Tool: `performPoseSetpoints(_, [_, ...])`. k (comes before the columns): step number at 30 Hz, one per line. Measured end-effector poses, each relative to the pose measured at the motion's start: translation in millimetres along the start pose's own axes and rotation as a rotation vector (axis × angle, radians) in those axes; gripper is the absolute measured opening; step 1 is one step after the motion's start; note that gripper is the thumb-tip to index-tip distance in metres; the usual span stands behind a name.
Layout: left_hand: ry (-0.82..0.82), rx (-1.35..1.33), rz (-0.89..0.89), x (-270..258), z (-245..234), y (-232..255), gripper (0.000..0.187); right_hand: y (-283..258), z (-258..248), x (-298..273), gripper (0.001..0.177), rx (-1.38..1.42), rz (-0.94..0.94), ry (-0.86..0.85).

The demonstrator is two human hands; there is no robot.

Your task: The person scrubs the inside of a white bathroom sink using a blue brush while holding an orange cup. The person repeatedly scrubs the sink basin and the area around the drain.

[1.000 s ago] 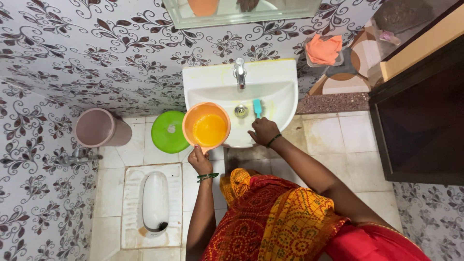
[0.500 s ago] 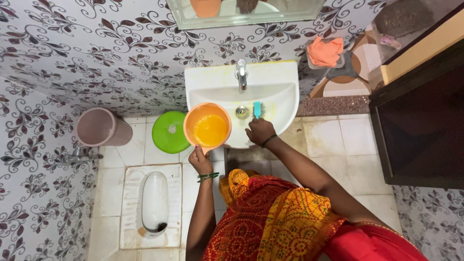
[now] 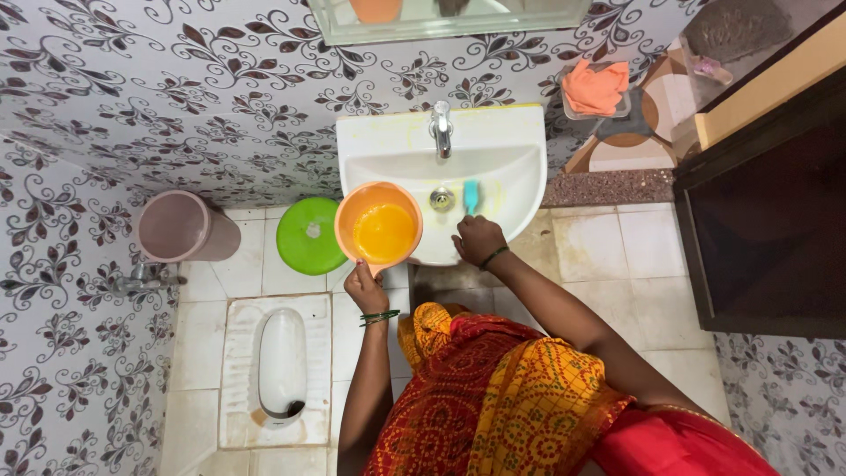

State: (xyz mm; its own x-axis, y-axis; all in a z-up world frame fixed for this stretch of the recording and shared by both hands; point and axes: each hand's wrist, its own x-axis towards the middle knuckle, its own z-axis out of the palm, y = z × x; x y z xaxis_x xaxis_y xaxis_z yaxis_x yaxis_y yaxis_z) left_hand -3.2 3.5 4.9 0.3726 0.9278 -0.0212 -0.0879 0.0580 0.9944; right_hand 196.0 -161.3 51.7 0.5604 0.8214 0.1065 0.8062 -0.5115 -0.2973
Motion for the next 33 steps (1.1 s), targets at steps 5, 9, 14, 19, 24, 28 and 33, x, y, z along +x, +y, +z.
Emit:
performPoseSetpoints(5, [-0.011, -0.015, -0.026, -1.9, -1.2, 4.4, 0.059, -18.2, -2.2, -14.8, 0.039, -0.114, 0.036, -0.236])
performPoseSetpoints(9, [-0.013, -0.057, -0.034, -2.2, -1.4, 3.5, 0.057, -35.7, -14.7, -28.8, 0.034, 0.187, 0.025, -0.156])
performPoseSetpoints(14, [-0.032, -0.037, -0.021, -2.4, -2.6, 1.3, 0.057, -10.9, 26.1, 13.9, 0.034, 0.353, 0.113, -0.057])
performPoseSetpoints(19, [-0.030, 0.015, 0.014, -0.4, -3.2, 3.1, 0.061, 11.4, 35.0, 4.5, 0.034, 0.362, 0.146, 0.057])
performPoseSetpoints(24, [-0.055, 0.031, 0.013, -0.3, -1.5, 2.7, 0.061, 0.6, -4.0, -24.3, 0.032, 0.324, 0.098, -0.184])
performPoseSetpoints(28, [-0.066, 0.016, 0.017, 1.1, -1.1, 2.8, 0.059, -17.2, 11.6, -1.5, 0.031, 0.252, 0.133, -0.136])
performPoseSetpoints(33, [-0.052, 0.049, -0.001, 0.6, -1.3, -0.4, 0.060, -20.1, 27.9, 11.8, 0.033, 0.245, 0.125, 0.009])
